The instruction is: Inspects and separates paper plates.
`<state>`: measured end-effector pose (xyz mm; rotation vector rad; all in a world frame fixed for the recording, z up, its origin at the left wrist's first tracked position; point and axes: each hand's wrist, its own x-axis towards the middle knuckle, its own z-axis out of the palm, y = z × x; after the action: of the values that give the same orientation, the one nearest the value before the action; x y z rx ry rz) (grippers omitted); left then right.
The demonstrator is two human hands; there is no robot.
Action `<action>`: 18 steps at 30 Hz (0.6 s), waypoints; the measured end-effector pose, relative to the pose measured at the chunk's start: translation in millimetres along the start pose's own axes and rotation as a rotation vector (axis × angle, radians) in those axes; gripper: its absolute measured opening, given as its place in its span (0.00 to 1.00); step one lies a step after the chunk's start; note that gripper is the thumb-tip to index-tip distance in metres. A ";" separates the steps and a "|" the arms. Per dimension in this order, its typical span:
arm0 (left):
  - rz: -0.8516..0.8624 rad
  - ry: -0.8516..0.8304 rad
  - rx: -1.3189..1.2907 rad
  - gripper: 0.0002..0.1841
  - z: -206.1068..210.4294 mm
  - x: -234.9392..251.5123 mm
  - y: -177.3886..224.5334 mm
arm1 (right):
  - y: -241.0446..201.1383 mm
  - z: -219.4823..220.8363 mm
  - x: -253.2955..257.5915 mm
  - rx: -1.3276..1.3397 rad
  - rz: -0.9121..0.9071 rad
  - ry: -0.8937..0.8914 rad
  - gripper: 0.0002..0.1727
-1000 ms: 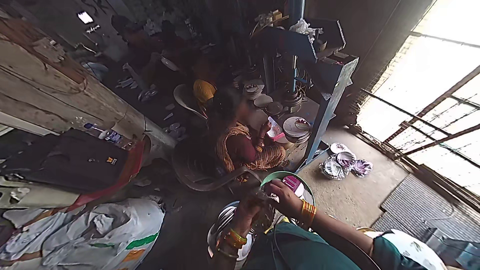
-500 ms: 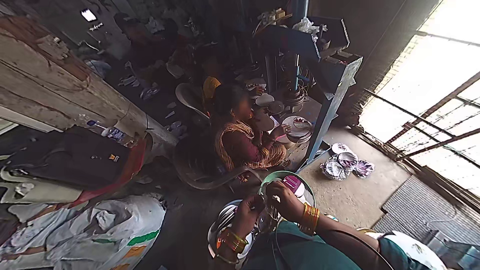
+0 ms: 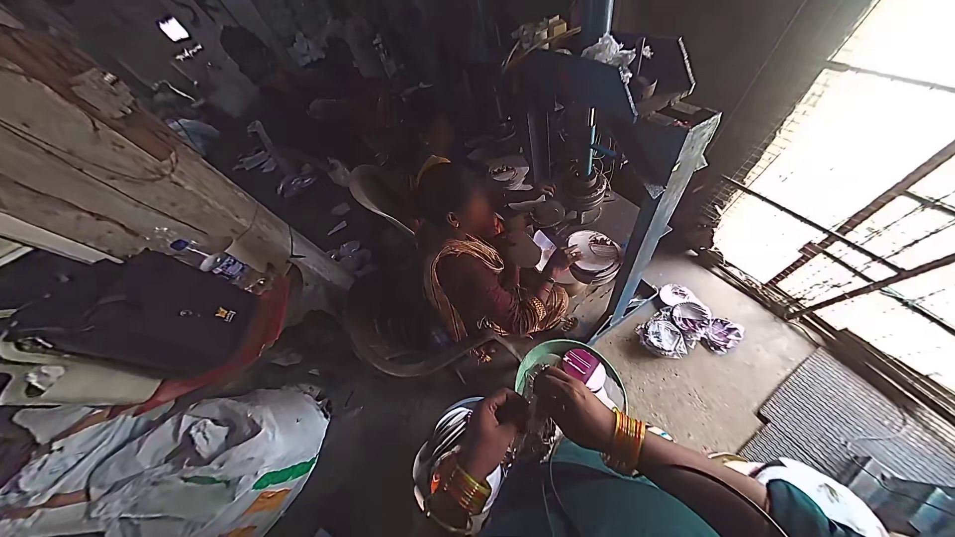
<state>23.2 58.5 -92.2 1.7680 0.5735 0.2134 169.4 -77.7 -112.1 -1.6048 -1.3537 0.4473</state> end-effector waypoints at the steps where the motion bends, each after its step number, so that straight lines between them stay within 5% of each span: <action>1: 0.016 0.006 -0.024 0.08 -1.3 -0.1 -0.3 | 0.7 0.4 -0.7 0.014 -0.012 0.012 0.09; 11: 0.254 0.129 0.330 0.07 -0.7 -0.3 -2.1 | 13.3 10.8 -1.4 -0.055 -0.182 0.152 0.06; 18: 0.007 0.116 -0.137 0.03 -6.1 1.9 5.9 | 4.2 -1.8 5.0 -0.122 -0.195 0.150 0.09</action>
<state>23.7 63.7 -85.2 1.6330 0.6213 0.3538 174.7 -73.6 -113.2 -1.5523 -1.4272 0.1264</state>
